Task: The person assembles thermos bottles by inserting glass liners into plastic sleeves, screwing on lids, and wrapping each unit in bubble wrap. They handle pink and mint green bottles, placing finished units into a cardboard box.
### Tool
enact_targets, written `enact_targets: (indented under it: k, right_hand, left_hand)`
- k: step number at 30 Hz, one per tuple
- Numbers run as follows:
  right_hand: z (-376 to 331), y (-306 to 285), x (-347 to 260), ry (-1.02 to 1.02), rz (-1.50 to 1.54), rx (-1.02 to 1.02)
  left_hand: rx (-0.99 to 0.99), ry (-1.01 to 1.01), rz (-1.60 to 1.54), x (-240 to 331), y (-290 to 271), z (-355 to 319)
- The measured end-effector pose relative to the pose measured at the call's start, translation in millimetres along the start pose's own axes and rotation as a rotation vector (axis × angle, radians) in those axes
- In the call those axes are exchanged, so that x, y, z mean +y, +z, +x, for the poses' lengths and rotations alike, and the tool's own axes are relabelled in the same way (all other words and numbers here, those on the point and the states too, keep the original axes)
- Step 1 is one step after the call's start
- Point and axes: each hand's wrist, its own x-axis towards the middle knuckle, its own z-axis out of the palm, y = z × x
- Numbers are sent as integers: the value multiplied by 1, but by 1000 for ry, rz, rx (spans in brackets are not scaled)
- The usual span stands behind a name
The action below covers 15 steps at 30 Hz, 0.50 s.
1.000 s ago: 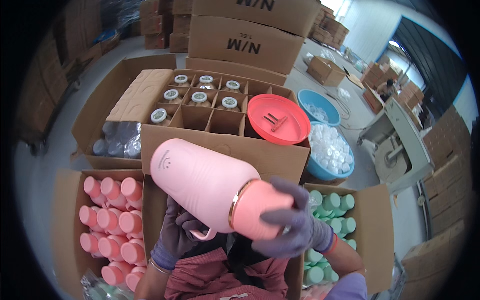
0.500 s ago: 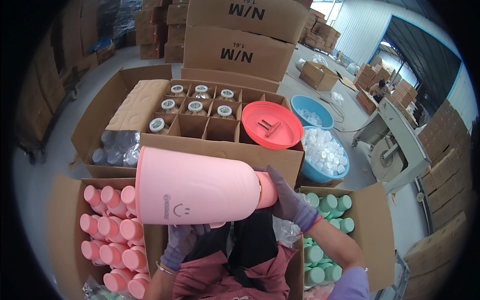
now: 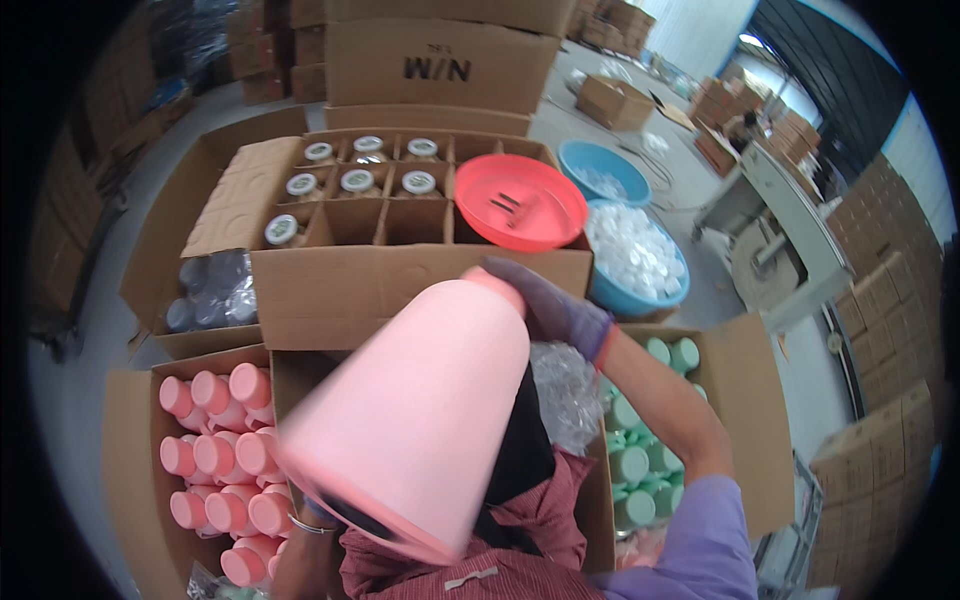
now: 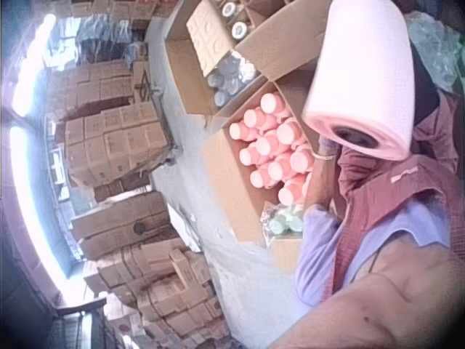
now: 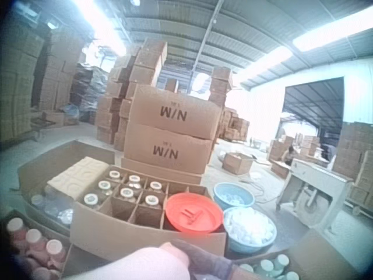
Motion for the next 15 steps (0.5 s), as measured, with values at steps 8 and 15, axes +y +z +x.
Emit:
enact_targets:
  k: [8, 15]
  right_hand:
    - [-27, -2, -7, -80, -994, 101]
    - [-113, -138, 91, -87, -1816, 799]
  left_hand:
    - [-963, 614, 1137, 45, -29, -32]
    - [-379, 434, 911, 69, -27, 0]
